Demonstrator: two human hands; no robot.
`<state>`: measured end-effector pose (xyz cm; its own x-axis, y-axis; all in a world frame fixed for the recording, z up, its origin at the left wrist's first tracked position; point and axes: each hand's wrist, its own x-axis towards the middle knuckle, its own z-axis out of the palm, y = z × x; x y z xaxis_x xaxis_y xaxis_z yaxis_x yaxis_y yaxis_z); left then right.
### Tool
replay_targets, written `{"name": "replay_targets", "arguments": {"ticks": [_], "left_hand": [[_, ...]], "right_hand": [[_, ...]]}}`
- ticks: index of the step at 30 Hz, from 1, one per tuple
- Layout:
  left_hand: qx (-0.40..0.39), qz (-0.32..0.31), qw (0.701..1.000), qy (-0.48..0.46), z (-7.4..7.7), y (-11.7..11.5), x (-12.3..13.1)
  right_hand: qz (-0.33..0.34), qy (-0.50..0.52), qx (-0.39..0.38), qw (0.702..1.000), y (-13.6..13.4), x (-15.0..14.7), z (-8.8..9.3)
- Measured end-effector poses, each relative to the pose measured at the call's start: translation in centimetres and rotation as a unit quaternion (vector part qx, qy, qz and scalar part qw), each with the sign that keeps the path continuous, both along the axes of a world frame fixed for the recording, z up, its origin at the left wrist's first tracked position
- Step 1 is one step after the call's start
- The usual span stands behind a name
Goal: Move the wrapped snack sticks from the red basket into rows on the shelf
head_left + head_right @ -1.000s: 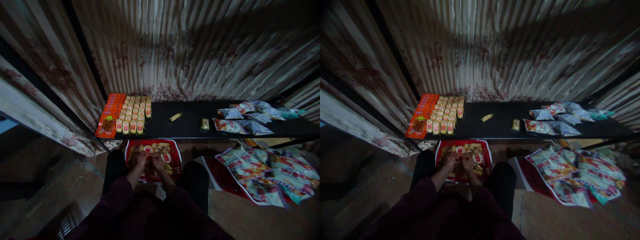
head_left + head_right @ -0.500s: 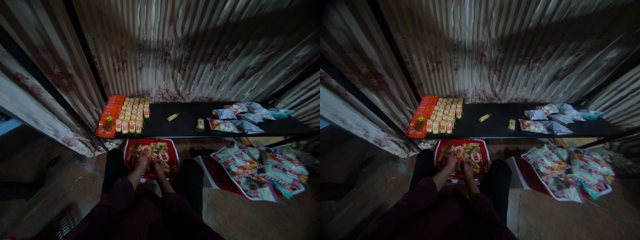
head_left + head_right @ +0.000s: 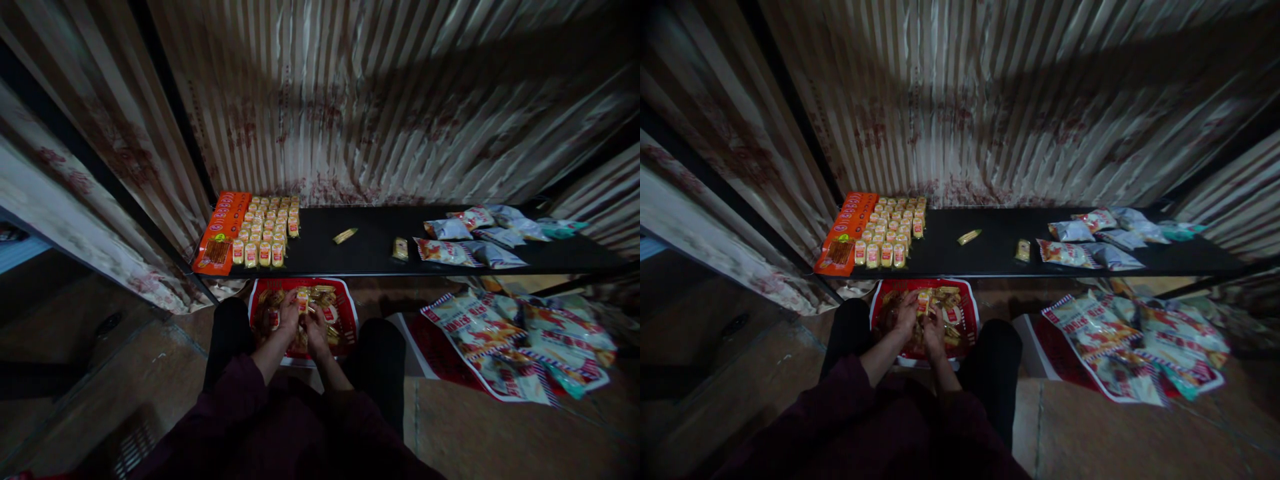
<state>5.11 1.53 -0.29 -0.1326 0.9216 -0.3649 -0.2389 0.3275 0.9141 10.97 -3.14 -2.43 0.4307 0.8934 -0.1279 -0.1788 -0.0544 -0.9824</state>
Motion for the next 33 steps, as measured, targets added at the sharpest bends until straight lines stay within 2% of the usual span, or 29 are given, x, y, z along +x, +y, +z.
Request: {"name": "replay_targets", "arguments": {"ticks": [5, 8, 12, 17, 22, 29, 33], "left_hand": [[0.055, -0.003, 0.998, -0.022, 1.9, 0.0, 0.4], [0.071, -0.014, 0.997, -0.033, 3.2, -0.1, 0.7], [0.088, -0.029, 0.995, -0.040, 4.8, -0.3, 1.0], [0.087, -0.026, 0.995, -0.040, 6.1, 0.2, 1.0], [0.089, -0.023, 0.996, -0.017, 6.4, 0.7, 1.0], [0.093, -0.002, 0.996, 0.000, 5.2, 1.3, 1.2], [0.115, -0.013, 0.993, 0.026, 5.4, 1.4, 1.2]], "right_hand": [[0.003, 0.008, 0.030, 1.000, 0.4, 0.3, 2.0], [-0.019, -0.003, 0.030, 0.999, 0.6, 0.4, 3.0], [-0.051, -0.013, 0.039, 0.998, 0.9, 0.7, 4.2], [-0.042, 0.022, 0.067, 0.997, 1.2, 0.7, 6.1], [-0.039, -0.017, 0.081, 0.996, 1.7, 0.3, 7.1], [-0.036, -0.083, 0.060, 0.994, 1.9, 0.5, 7.0], [-0.035, -0.133, 0.056, 0.989, 2.0, 0.6, 7.3]]}}
